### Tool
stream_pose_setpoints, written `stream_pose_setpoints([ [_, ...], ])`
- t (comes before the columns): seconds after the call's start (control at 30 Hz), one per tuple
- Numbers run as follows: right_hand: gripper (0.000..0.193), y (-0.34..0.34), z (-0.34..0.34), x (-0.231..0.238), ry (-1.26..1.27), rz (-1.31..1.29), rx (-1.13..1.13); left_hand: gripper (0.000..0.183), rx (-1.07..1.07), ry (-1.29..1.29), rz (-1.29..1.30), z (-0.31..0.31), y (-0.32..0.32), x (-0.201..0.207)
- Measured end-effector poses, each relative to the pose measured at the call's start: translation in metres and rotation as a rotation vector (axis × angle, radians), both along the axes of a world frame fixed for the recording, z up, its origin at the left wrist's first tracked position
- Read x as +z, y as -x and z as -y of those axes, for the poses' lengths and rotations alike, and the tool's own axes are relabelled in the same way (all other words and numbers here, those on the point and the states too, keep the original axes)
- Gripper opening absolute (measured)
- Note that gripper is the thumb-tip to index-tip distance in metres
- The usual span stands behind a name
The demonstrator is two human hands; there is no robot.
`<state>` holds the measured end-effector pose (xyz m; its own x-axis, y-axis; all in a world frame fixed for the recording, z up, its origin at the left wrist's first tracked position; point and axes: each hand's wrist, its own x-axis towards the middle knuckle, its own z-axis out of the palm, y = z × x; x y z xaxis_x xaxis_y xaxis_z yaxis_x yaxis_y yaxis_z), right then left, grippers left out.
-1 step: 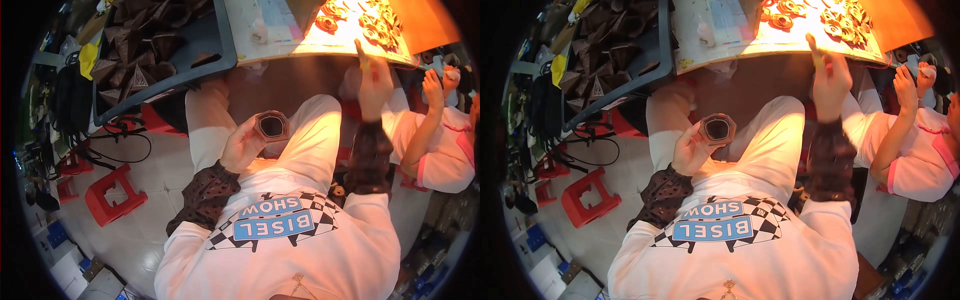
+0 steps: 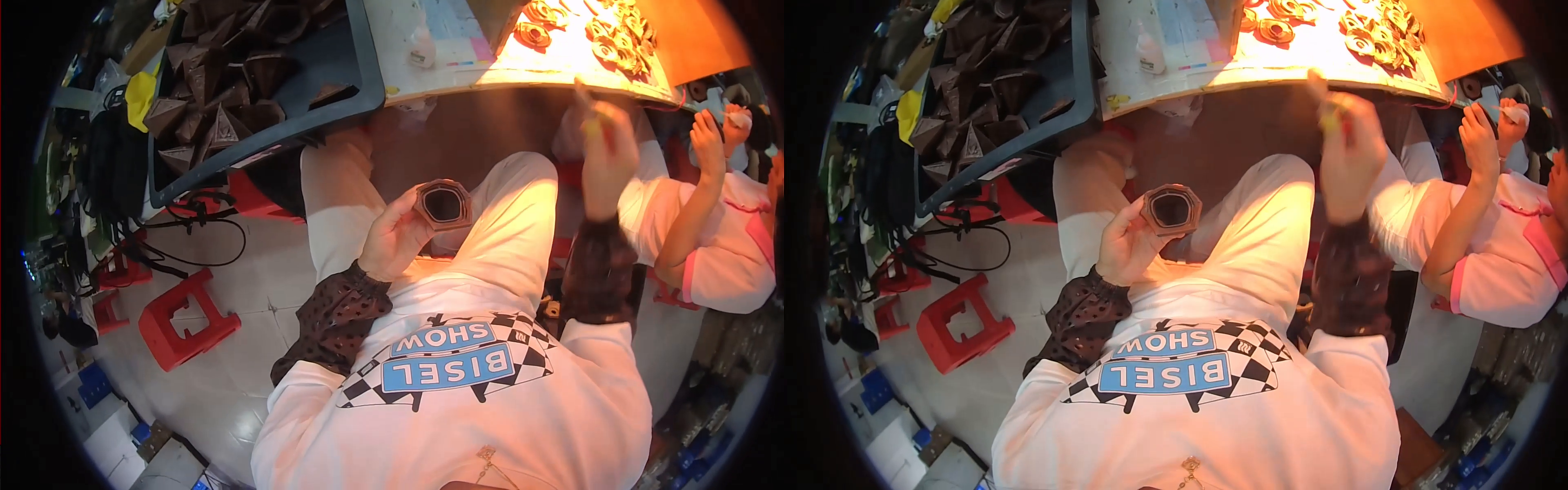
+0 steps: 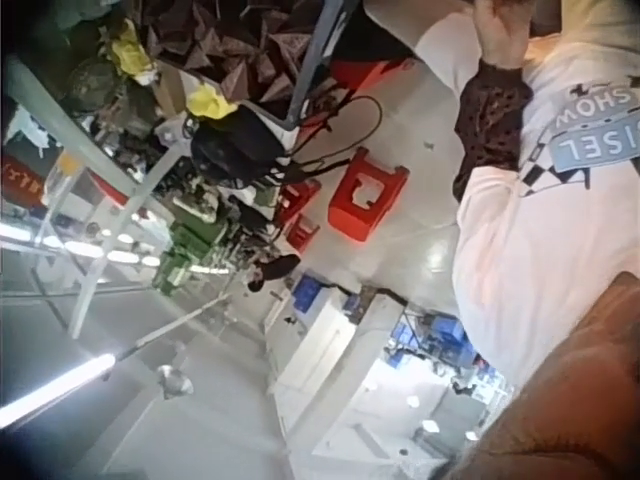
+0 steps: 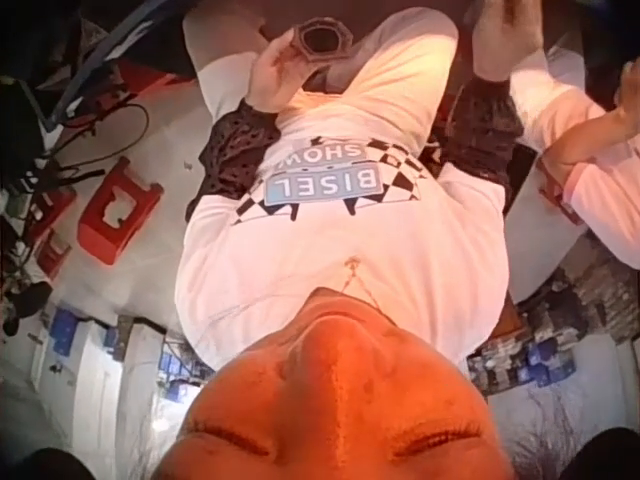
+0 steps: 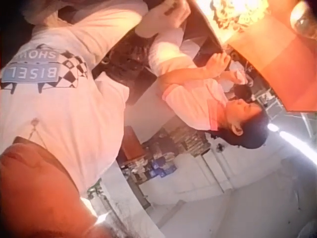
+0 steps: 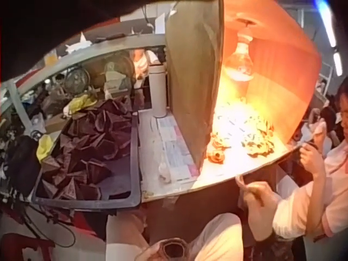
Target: The person applies adhesive from a glue bottle to plastic parts, then assembles the parts by hand at a manufacturing workstation.
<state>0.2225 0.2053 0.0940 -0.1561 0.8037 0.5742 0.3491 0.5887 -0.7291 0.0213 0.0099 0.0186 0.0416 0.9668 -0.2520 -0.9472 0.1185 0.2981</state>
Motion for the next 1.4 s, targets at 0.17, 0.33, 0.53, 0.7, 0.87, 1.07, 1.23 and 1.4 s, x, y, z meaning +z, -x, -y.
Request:
stream_pose_setpoints([
  [0.17,0.019,0.006,0.114,-0.005,-0.049,0.275,0.264,0.041,-0.068,0.034,-0.195,0.001,-0.004,0.003],
  [0.33,0.021,0.017,0.137,-0.012,-0.129,0.391,0.361,0.042,-0.141,-0.015,-0.356,-0.002,-0.006,0.01],
  [0.53,0.02,0.024,0.14,-0.015,-0.175,0.429,0.402,0.041,-0.12,-0.043,-0.412,0.003,-0.003,0.009],
  [0.7,0.02,0.026,0.142,-0.017,-0.201,0.452,0.398,0.041,-0.121,-0.048,-0.436,0.006,-0.001,0.007],
  [0.87,0.019,0.025,0.141,-0.021,-0.171,0.465,0.39,0.04,-0.152,-0.035,-0.437,0.004,-0.002,0.005],
  [1.07,0.019,0.024,0.14,-0.024,-0.156,0.471,0.381,0.04,-0.176,-0.016,-0.44,0.001,-0.005,0.004],
  [1.23,0.019,0.024,0.14,-0.025,-0.147,0.479,0.391,0.04,-0.182,-0.009,-0.457,0.001,-0.004,0.001],
  [1.4,0.019,0.025,0.141,-0.024,-0.14,0.485,0.397,0.04,-0.189,-0.003,-0.448,0.002,-0.005,0.002],
])
